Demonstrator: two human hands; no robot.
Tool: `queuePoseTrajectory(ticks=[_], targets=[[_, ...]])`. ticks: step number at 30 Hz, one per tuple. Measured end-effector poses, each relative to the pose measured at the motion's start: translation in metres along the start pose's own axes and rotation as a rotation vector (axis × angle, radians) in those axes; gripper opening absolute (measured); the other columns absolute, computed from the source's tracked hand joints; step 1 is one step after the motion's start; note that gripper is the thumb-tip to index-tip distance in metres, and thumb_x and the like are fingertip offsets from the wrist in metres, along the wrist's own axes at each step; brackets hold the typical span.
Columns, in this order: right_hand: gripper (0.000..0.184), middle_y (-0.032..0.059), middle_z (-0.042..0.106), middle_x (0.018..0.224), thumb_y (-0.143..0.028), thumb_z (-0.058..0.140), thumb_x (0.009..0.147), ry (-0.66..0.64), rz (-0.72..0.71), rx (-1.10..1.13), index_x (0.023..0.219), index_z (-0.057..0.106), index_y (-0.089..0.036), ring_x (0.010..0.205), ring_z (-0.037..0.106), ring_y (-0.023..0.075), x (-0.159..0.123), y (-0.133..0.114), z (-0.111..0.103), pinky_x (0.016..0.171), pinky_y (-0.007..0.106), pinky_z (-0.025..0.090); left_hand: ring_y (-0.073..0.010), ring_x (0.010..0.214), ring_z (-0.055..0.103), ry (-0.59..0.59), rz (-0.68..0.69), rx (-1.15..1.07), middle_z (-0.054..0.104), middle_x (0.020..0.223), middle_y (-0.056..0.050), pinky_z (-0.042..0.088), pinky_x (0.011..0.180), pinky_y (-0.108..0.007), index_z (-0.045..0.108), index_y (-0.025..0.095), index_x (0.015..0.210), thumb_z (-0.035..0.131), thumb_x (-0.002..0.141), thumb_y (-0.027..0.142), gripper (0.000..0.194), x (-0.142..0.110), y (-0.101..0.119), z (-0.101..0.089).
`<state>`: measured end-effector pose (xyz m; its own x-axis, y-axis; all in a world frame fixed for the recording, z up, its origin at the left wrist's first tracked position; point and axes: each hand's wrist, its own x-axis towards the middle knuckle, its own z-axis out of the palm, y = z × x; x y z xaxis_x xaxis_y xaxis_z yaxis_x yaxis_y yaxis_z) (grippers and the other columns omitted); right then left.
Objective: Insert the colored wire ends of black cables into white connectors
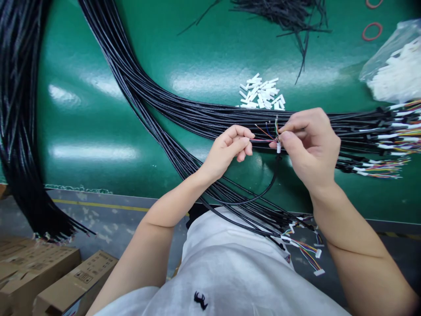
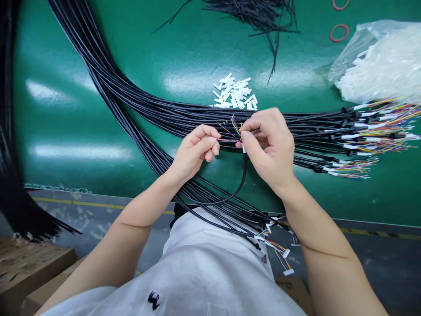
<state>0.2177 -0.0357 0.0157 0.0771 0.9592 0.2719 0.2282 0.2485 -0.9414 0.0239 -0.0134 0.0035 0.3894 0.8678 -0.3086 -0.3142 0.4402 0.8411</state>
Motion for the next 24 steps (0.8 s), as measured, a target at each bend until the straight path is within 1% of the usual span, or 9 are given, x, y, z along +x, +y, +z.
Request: queuePoseTrajectory(ticks=[3, 6, 8, 11, 15, 19, 22, 24], targets=[[0.008, 0.0026, 0.06, 0.103, -0.023, 0.067, 0.097, 0.0, -0.046, -0.079, 0.096, 0.074, -0.027, 0.077, 0.066, 0.0132, -0.0025, 0.0007, -0.0005, 0.066, 0.033, 0.069, -0.0011, 0.048, 0.052, 0.003, 0.004, 0.001, 0.068, 0.064, 0.005, 0.04, 0.049, -0.014, 0.063, 0.016, 0.094, 0.076, 0.086, 0.033, 0.023, -0.0002, 0.0003, -0.0001], [0.006, 0.0033, 0.059, 0.102, -0.024, 0.066, 0.097, 0.001, -0.117, -0.12, 0.095, 0.071, -0.027, 0.081, 0.065, 0.0149, -0.0032, 0.003, -0.0005, 0.065, 0.032, 0.069, -0.0007, 0.048, 0.052, -0.001, 0.009, -0.001, 0.068, 0.065, 0.006, 0.039, 0.049, -0.014, 0.063, 0.016, 0.094, 0.075, 0.087, 0.032, 0.022, 0.0, 0.0006, 0.0], [0.006, 0.0034, 0.059, 0.103, -0.024, 0.067, 0.097, -0.007, -0.15, -0.12, 0.095, 0.071, -0.027, 0.079, 0.065, 0.0143, -0.0026, 0.0047, -0.0002, 0.064, 0.032, 0.068, -0.0006, 0.048, 0.052, -0.001, 0.008, 0.0, 0.068, 0.065, 0.006, 0.039, 0.049, -0.014, 0.063, 0.015, 0.094, 0.075, 0.086, 0.032, 0.022, 0.0002, 0.0007, 0.0003], [0.007, 0.0028, 0.059, 0.102, -0.022, 0.068, 0.096, -0.016, -0.149, -0.133, 0.096, 0.073, -0.026, 0.073, 0.063, 0.0122, -0.0014, 0.0066, 0.0003, 0.06, 0.031, 0.066, -0.0007, 0.048, 0.051, -0.003, -0.002, 0.004, 0.068, 0.064, 0.006, 0.039, 0.049, -0.014, 0.063, 0.016, 0.094, 0.076, 0.085, 0.035, 0.025, 0.0003, 0.001, 0.0008], [0.008, 0.0035, 0.06, 0.098, -0.02, 0.069, 0.095, -0.011, -0.125, -0.133, 0.095, 0.074, -0.026, 0.071, 0.064, 0.0126, -0.0007, 0.0067, 0.0005, 0.055, 0.029, 0.063, -0.0006, 0.048, 0.051, -0.004, -0.017, 0.011, 0.068, 0.064, 0.006, 0.039, 0.049, -0.014, 0.062, 0.016, 0.094, 0.078, 0.084, 0.037, 0.028, 0.0001, 0.0011, 0.0014], [0.011, 0.0029, 0.062, 0.097, -0.018, 0.068, 0.095, -0.009, -0.031, -0.098, 0.092, 0.073, -0.027, 0.069, 0.068, 0.0133, -0.0001, 0.0042, 0.0016, 0.055, 0.029, 0.062, -0.0006, 0.048, 0.051, -0.006, -0.017, 0.007, 0.068, 0.064, 0.006, 0.039, 0.049, -0.014, 0.062, 0.015, 0.094, 0.079, 0.084, 0.038, 0.03, -0.0001, 0.0, 0.0013], [0.011, 0.0018, 0.063, 0.096, -0.018, 0.069, 0.094, -0.029, 0.004, -0.075, 0.091, 0.075, -0.026, 0.065, 0.067, 0.012, 0.0014, 0.003, 0.0015, 0.053, 0.028, 0.059, -0.0005, 0.048, 0.051, -0.012, -0.015, 0.002, 0.068, 0.064, 0.006, 0.038, 0.049, -0.014, 0.063, 0.015, 0.094, 0.08, 0.084, 0.039, 0.031, 0.0002, -0.0007, 0.0007], [0.009, 0.0007, 0.063, 0.094, -0.019, 0.07, 0.093, -0.065, 0.054, -0.033, 0.089, 0.075, -0.025, 0.065, 0.068, 0.0111, 0.0027, 0.003, -0.0004, 0.055, 0.027, 0.058, -0.0006, 0.048, 0.051, -0.012, -0.016, -0.003, 0.068, 0.064, 0.006, 0.039, 0.049, -0.014, 0.063, 0.015, 0.094, 0.08, 0.084, 0.039, 0.031, 0.0005, -0.0008, 0.0004]])
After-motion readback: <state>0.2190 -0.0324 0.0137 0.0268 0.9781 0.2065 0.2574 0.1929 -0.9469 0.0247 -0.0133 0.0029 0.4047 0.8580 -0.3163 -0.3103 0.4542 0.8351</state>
